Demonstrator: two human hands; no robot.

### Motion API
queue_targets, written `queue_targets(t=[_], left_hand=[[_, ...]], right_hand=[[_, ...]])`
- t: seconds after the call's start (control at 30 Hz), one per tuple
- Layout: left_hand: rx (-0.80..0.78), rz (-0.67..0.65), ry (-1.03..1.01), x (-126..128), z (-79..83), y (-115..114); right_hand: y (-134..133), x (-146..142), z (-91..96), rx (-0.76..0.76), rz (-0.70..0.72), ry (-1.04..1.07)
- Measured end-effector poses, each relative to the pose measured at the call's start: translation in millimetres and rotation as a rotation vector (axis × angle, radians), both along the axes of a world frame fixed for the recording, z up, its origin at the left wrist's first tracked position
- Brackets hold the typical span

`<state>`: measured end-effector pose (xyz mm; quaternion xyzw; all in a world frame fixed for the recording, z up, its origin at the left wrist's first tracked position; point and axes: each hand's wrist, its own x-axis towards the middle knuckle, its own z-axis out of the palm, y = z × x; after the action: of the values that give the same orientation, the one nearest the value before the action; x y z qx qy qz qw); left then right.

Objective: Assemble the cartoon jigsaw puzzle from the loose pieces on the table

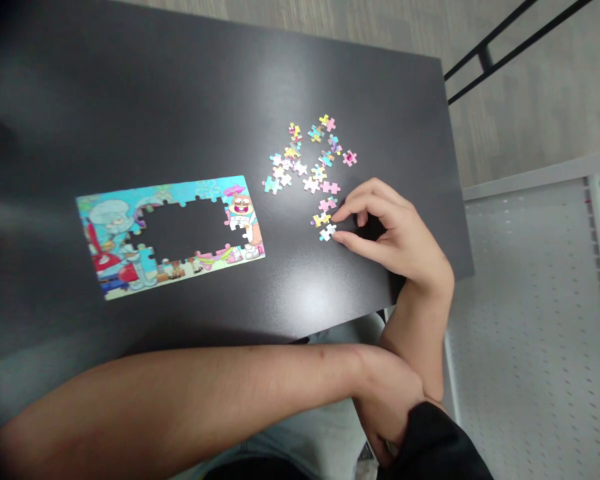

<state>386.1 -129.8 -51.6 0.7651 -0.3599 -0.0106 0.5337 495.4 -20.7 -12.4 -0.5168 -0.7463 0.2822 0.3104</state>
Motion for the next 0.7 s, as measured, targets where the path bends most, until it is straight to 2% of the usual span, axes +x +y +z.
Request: queue_targets(t=[0.1,0.3,0.53,0.6,0.7], left_hand=[[0.067,-0.183,-0.136,-2,6.7,5],[-0.023,-0.243,-0.084,4,1.8,-8],[0.066,-0.176,-0.121,-8,2.0,-8],[0.041,-0.089,-0.057,-9,3.4,-18],[0.039,0.066,0.074,-5,4.9,-47]], right_hand=[[-1,-5,-3.8,0.038,-0.036,-0.012],[-12,-18,-7.1,0.116,-0.176,-0.030],[-15,-14,-8.5,0.087,-0.143,-0.058],[-14,-12,-8.6,0.077,-0.134,-0.066],[-15,-11,-8.0,0.065,-0.125,-0.068]])
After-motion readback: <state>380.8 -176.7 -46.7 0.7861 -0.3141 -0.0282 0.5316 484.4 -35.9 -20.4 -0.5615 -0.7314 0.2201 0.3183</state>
